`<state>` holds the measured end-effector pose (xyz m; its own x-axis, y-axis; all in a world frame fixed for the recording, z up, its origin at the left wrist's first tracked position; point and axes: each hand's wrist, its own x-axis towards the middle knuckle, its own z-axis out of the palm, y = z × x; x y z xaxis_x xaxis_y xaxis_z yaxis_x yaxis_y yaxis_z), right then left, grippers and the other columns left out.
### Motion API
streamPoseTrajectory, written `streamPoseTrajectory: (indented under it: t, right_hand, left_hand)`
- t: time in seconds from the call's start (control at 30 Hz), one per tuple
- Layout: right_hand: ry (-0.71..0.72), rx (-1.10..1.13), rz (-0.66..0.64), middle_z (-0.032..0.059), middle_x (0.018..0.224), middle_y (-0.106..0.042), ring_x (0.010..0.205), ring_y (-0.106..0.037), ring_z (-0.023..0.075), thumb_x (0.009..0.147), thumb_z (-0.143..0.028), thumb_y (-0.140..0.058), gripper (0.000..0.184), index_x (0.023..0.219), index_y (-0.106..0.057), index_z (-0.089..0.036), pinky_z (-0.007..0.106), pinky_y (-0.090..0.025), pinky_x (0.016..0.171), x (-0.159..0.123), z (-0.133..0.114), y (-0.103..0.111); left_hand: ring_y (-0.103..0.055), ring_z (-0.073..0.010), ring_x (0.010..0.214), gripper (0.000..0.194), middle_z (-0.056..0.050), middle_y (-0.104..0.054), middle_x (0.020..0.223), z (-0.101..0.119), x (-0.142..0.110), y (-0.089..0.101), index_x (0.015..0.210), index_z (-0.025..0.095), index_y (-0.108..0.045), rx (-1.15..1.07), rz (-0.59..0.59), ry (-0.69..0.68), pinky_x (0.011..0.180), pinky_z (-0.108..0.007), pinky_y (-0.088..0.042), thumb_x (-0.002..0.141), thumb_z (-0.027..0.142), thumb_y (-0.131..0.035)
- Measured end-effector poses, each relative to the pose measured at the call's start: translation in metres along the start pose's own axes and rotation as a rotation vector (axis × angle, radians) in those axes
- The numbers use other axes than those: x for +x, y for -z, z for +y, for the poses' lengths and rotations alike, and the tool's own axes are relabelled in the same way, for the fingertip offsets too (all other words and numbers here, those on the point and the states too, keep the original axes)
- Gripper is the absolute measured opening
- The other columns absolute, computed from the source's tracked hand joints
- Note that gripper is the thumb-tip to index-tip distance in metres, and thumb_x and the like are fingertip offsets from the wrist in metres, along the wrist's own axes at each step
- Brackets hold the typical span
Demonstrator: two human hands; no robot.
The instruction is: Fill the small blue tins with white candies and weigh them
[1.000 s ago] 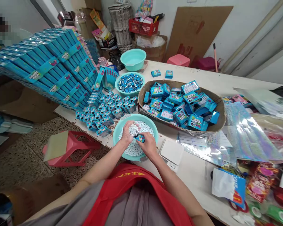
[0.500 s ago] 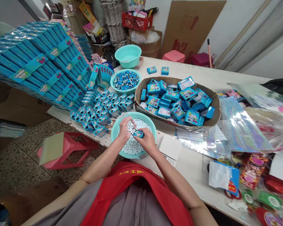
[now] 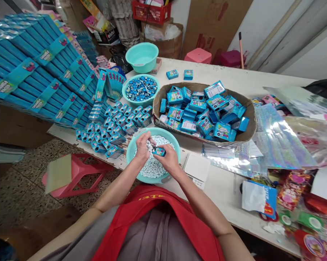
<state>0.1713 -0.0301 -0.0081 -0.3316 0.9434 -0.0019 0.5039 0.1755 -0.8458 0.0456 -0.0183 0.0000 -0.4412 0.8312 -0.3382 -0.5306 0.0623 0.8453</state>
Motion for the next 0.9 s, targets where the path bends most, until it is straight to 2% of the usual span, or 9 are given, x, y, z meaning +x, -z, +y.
streamPoseTrajectory:
  t: [0.13, 0.27, 0.4, 0.57, 0.7, 0.9]
  right_hand:
    - [-0.012, -0.011, -0.013, 0.0051, 0.093, -0.064, 0.089, -0.061, 0.0234, 0.068, -0.033, -0.072, 0.03, 0.095, -0.065, -0.022, 0.037, -0.046, 0.081, 0.003, 0.0, 0.0]
    - [-0.011, -0.005, -0.049, 0.0052, 0.094, -0.066, 0.091, -0.061, 0.0242, 0.068, -0.031, -0.072, 0.03, 0.096, -0.066, -0.023, 0.038, -0.046, 0.082, 0.005, 0.003, -0.001]
    - [-0.04, -0.006, 0.032, 0.0046, 0.092, -0.065, 0.09, -0.061, 0.0234, 0.069, -0.034, -0.071, 0.029, 0.096, -0.065, -0.023, 0.037, -0.047, 0.081, 0.005, 0.003, -0.003]
    - [-0.028, -0.007, 0.022, 0.0056, 0.09, -0.065, 0.089, -0.061, 0.0241, 0.068, -0.032, -0.072, 0.029, 0.095, -0.066, -0.022, 0.036, -0.047, 0.08, 0.007, 0.001, -0.004]
    - [-0.041, 0.005, 0.038, 0.0049, 0.09, -0.066, 0.089, -0.062, 0.0243, 0.068, -0.032, -0.072, 0.029, 0.095, -0.067, -0.024, 0.037, -0.047, 0.08, 0.008, 0.002, -0.003]
    - [-0.074, 0.1, 0.046, 0.0044, 0.095, -0.067, 0.092, -0.062, 0.0243, 0.067, -0.035, -0.073, 0.032, 0.096, -0.067, -0.024, 0.038, -0.046, 0.084, 0.009, 0.008, -0.01]
  left_hand:
    - [-0.049, -0.009, 0.043, 0.038, 0.004, -0.048, 0.046, -0.001, 0.004, -0.003, 0.056, 0.018, -0.047, 0.019, 0.007, -0.012, 0.047, -0.023, -0.039, 0.074, 0.047, -0.064]
    - [-0.048, -0.0095, 0.042, 0.045, 0.004, -0.043, 0.043, -0.003, 0.005, -0.004, 0.053, 0.018, -0.046, 0.035, 0.011, 0.036, 0.048, -0.023, -0.039, 0.075, 0.054, -0.062]
    - [-0.049, -0.0093, 0.044, 0.043, 0.003, -0.047, 0.049, -0.005, 0.005, -0.004, 0.058, 0.017, -0.051, 0.033, -0.017, -0.005, 0.047, -0.023, -0.038, 0.074, 0.054, -0.064]
    - [-0.046, -0.0084, 0.043, 0.042, 0.004, -0.045, 0.047, -0.006, 0.009, -0.005, 0.059, 0.017, -0.051, 0.031, 0.005, -0.029, 0.047, -0.023, -0.037, 0.077, 0.053, -0.061]
    - [-0.048, -0.0093, 0.044, 0.041, 0.003, -0.047, 0.048, -0.006, 0.01, -0.005, 0.059, 0.018, -0.051, 0.036, -0.02, -0.01, 0.049, -0.023, -0.039, 0.077, 0.053, -0.061]
    - [-0.055, -0.0119, 0.049, 0.037, 0.001, -0.053, 0.051, -0.003, 0.003, -0.003, 0.071, 0.018, -0.056, 0.027, -0.074, 0.015, 0.058, -0.027, -0.046, 0.079, 0.054, -0.056]
